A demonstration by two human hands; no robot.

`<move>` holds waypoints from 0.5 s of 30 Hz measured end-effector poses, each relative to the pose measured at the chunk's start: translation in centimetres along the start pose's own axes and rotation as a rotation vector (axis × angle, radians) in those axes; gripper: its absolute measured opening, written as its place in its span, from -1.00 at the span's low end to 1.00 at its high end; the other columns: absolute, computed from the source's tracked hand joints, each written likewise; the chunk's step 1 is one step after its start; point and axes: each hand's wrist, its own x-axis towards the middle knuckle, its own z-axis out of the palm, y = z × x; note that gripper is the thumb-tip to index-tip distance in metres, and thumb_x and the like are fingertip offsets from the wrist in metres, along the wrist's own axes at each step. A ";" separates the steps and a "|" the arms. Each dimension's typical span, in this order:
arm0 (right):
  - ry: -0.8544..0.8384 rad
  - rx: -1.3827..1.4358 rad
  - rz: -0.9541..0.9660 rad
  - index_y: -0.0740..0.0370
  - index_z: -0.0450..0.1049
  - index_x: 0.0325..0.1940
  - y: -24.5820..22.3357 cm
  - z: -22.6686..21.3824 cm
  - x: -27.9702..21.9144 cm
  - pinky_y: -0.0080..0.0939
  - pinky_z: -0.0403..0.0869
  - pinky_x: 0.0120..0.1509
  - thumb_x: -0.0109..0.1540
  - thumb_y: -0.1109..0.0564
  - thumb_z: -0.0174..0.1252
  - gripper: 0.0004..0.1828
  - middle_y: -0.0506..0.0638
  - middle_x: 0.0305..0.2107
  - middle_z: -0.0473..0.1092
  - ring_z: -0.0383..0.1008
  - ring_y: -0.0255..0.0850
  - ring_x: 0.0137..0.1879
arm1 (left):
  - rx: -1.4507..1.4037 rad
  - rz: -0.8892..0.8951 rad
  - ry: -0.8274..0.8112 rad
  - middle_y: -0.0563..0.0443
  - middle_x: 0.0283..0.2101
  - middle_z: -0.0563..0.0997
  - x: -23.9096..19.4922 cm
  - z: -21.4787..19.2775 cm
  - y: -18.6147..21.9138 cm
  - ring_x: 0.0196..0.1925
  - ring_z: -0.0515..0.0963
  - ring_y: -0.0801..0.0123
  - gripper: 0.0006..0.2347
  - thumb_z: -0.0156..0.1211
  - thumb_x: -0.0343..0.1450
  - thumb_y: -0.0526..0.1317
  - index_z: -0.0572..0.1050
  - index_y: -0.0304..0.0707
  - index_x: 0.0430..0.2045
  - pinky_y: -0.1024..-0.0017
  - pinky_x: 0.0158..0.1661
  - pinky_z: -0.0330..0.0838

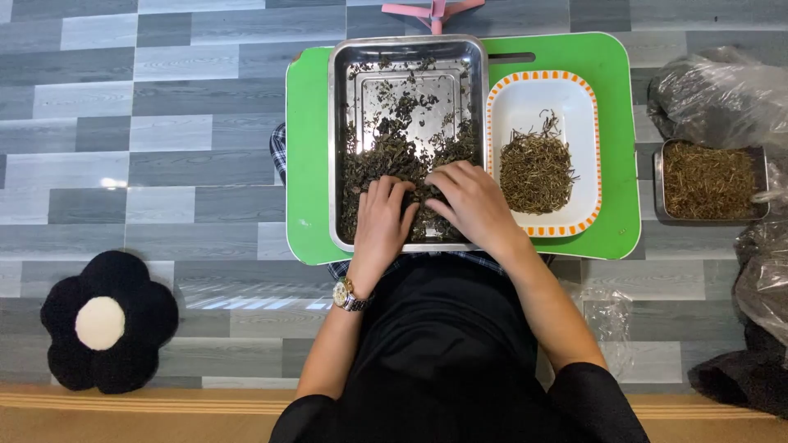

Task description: Sorting dried tea leaves by hand to remove stems and debris

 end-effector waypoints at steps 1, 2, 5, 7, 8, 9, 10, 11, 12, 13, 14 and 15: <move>-0.006 0.003 0.001 0.22 0.50 0.14 -0.2 -0.8 0.0 -0.08 0.49 0.10 0.30 0.04 0.22 -0.65 0.12 -0.08 0.49 0.47 -0.02 0.16 | -0.002 -0.005 -0.004 0.04 -0.14 0.36 0.1 -0.1 0.1 -0.10 0.41 0.22 -0.83 0.24 0.48 -0.26 0.48 -0.25 -0.11 0.33 -0.24 0.21; -0.061 -0.028 0.025 0.24 0.49 0.15 -0.5 -1.5 0.1 -0.06 0.48 0.13 0.27 0.00 0.25 -0.58 0.15 -0.06 0.48 0.45 -0.01 0.17 | 0.006 -0.001 0.011 0.04 -0.15 0.36 0.1 -0.2 0.2 -0.13 0.40 0.23 -0.85 0.21 0.49 -0.25 0.47 -0.25 -0.12 0.33 -0.26 0.19; -0.088 -0.068 0.004 0.30 0.48 0.17 -0.1 -0.8 -0.4 -0.02 0.47 0.11 0.20 0.00 0.33 -0.48 0.19 -0.05 0.45 0.43 0.04 0.16 | 0.010 -0.014 0.030 0.04 -0.17 0.35 -0.1 -0.6 0.7 -0.16 0.40 0.22 -0.88 0.18 0.51 -0.25 0.47 -0.25 -0.14 0.33 -0.28 0.18; -0.045 -0.083 -0.043 0.34 0.47 0.16 0.3 0.0 -0.4 0.00 0.47 0.05 0.16 0.03 0.38 -0.45 0.19 -0.06 0.44 0.44 0.07 0.14 | 0.012 -0.022 0.045 0.04 -0.18 0.35 -0.1 -0.8 0.8 -0.17 0.40 0.21 -0.89 0.18 0.51 -0.26 0.46 -0.26 -0.15 0.33 -0.28 0.18; -0.026 -0.093 -0.050 0.33 0.49 0.12 0.4 0.2 -0.3 -0.03 0.46 0.00 0.17 0.07 0.36 -0.51 0.15 -0.11 0.44 0.45 0.04 0.08 | 0.022 -0.026 0.061 0.04 -0.17 0.35 -0.1 -0.8 0.9 -0.17 0.40 0.22 -0.89 0.15 0.52 -0.27 0.45 -0.25 -0.14 0.33 -0.28 0.17; -0.007 -0.103 -0.055 0.31 0.51 0.08 0.4 0.4 -0.3 -0.07 0.45 -0.04 0.18 0.11 0.35 -0.58 0.11 -0.16 0.45 0.47 0.01 0.03 | 0.032 -0.026 0.076 0.04 -0.17 0.34 -0.1 -0.8 0.9 -0.17 0.40 0.24 -0.90 0.12 0.53 -0.28 0.44 -0.25 -0.13 0.34 -0.28 0.17; -0.008 -0.099 -0.057 0.31 0.51 0.08 0.5 0.5 -0.3 -0.07 0.45 -0.04 0.18 0.11 0.35 -0.58 0.11 -0.16 0.45 0.47 0.01 0.03 | 0.034 -0.030 0.075 0.04 -0.17 0.34 -0.2 -0.9 0.9 -0.17 0.40 0.24 -0.90 0.12 0.53 -0.28 0.44 -0.25 -0.13 0.34 -0.28 0.17; -0.021 -0.092 -0.034 0.29 0.53 0.07 0.8 0.6 -0.3 -0.12 0.43 -0.03 0.23 0.09 0.30 -0.64 0.11 -0.18 0.46 0.47 -0.04 0.01 | 0.031 -0.023 0.094 0.04 -0.17 0.34 -0.1 -0.9 0.9 -0.19 0.39 0.23 -0.90 0.12 0.52 -0.30 0.43 -0.26 -0.12 0.34 -0.28 0.16; -0.034 -0.086 -0.012 0.27 0.55 0.05 1.0 0.7 -0.3 -0.16 0.42 -0.02 0.28 0.08 0.26 -0.69 0.10 -0.20 0.47 0.46 -0.08 0.00 | 0.028 -0.017 0.113 0.04 -0.17 0.34 -0.1 -0.9 0.9 -0.20 0.38 0.23 -0.89 0.12 0.51 -0.33 0.42 -0.27 -0.12 0.35 -0.28 0.15; -0.036 -0.086 -0.012 0.27 0.55 0.05 0.7 0.0 -0.2 -0.16 0.42 -0.02 0.28 0.08 0.26 -0.69 0.10 -0.20 0.47 0.46 -0.08 0.00 | 0.027 -0.018 0.113 0.04 -0.17 0.34 0.0 -0.9 0.9 -0.20 0.38 0.23 -0.89 0.12 0.51 -0.33 0.42 -0.27 -0.12 0.35 -0.28 0.15; -0.042 -0.068 -0.005 0.28 0.56 0.04 0.4 -0.7 -0.1 -0.15 0.42 -0.03 0.25 0.05 0.29 -0.67 0.11 -0.22 0.49 0.47 -0.07 -0.02 | 0.031 -0.017 0.125 0.04 -0.16 0.33 0.0 -0.8 0.9 -0.20 0.37 0.22 -0.88 0.11 0.50 -0.35 0.41 -0.27 -0.11 0.34 -0.29 0.14; -0.048 -0.051 0.001 0.28 0.57 0.02 0.2 -1.5 0.0 -0.14 0.43 -0.03 0.23 0.03 0.33 -0.64 0.11 -0.23 0.50 0.48 -0.06 -0.04 | 0.035 -0.017 0.137 0.03 -0.16 0.32 0.0 -0.8 0.9 -0.20 0.37 0.21 -0.86 0.11 0.49 -0.37 0.40 -0.27 -0.10 0.33 -0.29 0.14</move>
